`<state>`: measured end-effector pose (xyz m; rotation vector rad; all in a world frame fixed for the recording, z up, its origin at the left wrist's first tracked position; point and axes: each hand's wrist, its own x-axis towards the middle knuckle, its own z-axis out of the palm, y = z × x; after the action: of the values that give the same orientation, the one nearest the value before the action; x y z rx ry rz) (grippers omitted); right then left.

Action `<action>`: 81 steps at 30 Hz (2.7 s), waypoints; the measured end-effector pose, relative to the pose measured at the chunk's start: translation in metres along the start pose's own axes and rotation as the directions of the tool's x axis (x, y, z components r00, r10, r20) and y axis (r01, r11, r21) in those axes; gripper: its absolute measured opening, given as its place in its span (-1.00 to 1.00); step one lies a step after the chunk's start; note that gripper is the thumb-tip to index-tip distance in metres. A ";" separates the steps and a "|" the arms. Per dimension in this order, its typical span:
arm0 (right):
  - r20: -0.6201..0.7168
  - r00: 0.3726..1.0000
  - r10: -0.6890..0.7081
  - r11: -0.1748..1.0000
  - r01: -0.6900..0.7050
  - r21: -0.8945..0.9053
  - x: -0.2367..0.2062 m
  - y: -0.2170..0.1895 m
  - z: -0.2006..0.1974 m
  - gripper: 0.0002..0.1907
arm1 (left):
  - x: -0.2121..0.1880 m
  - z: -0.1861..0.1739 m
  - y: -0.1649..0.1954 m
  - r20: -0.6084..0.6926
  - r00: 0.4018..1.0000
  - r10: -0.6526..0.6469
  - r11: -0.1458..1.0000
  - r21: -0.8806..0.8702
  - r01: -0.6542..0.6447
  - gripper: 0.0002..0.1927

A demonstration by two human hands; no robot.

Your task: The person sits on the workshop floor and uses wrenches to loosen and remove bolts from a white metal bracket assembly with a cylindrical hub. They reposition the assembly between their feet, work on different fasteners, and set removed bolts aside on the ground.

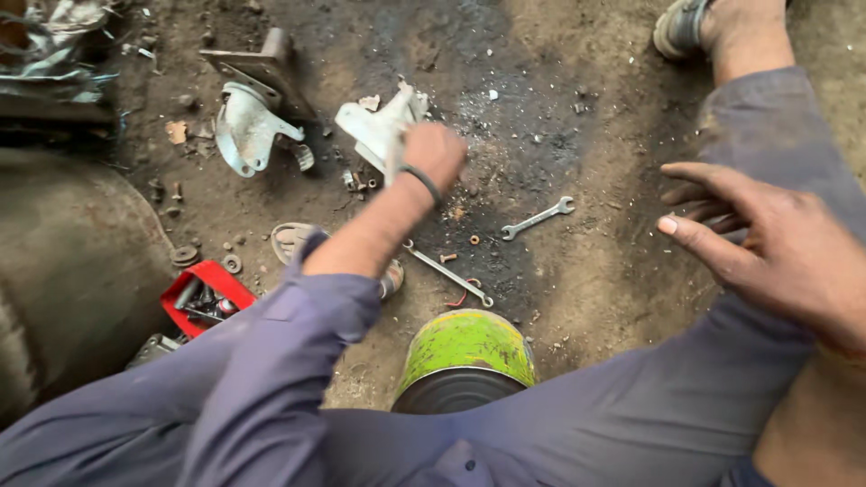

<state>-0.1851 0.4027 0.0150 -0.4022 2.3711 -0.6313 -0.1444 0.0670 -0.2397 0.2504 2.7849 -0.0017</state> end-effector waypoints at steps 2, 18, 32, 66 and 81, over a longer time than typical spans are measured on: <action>-0.012 1.000 -0.010 1.000 0.010 -0.016 0.000 0.000 0.000 -0.44 | -0.012 0.005 0.024 -0.106 0.992 0.072 0.994 -0.074 -0.080 -0.89; 0.194 0.968 0.157 0.969 -0.113 -0.221 0.050 0.001 0.039 -0.50 | -0.137 0.156 0.041 0.402 0.183 -0.897 -0.180 -0.712 0.679 -0.50; 0.207 0.882 0.424 0.871 -0.334 -0.360 0.140 0.113 0.286 -0.39 | -0.130 0.145 0.090 0.461 0.337 -0.821 -0.221 -0.801 0.557 -0.58; -0.143 0.695 0.704 0.665 -0.575 0.477 0.147 0.071 0.321 -0.80 | -0.145 0.101 0.089 0.428 0.512 -0.745 -0.050 -0.801 0.597 -0.84; 0.167 0.839 0.518 0.200 -0.309 0.930 0.126 0.020 0.247 -0.75 | -0.124 0.128 0.094 0.358 0.546 -0.757 -0.112 -0.895 0.432 -0.60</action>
<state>-0.1205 0.2822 -0.2268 0.8713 1.6521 -1.6564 0.0303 0.1339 -0.3156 -1.5158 2.1724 1.5808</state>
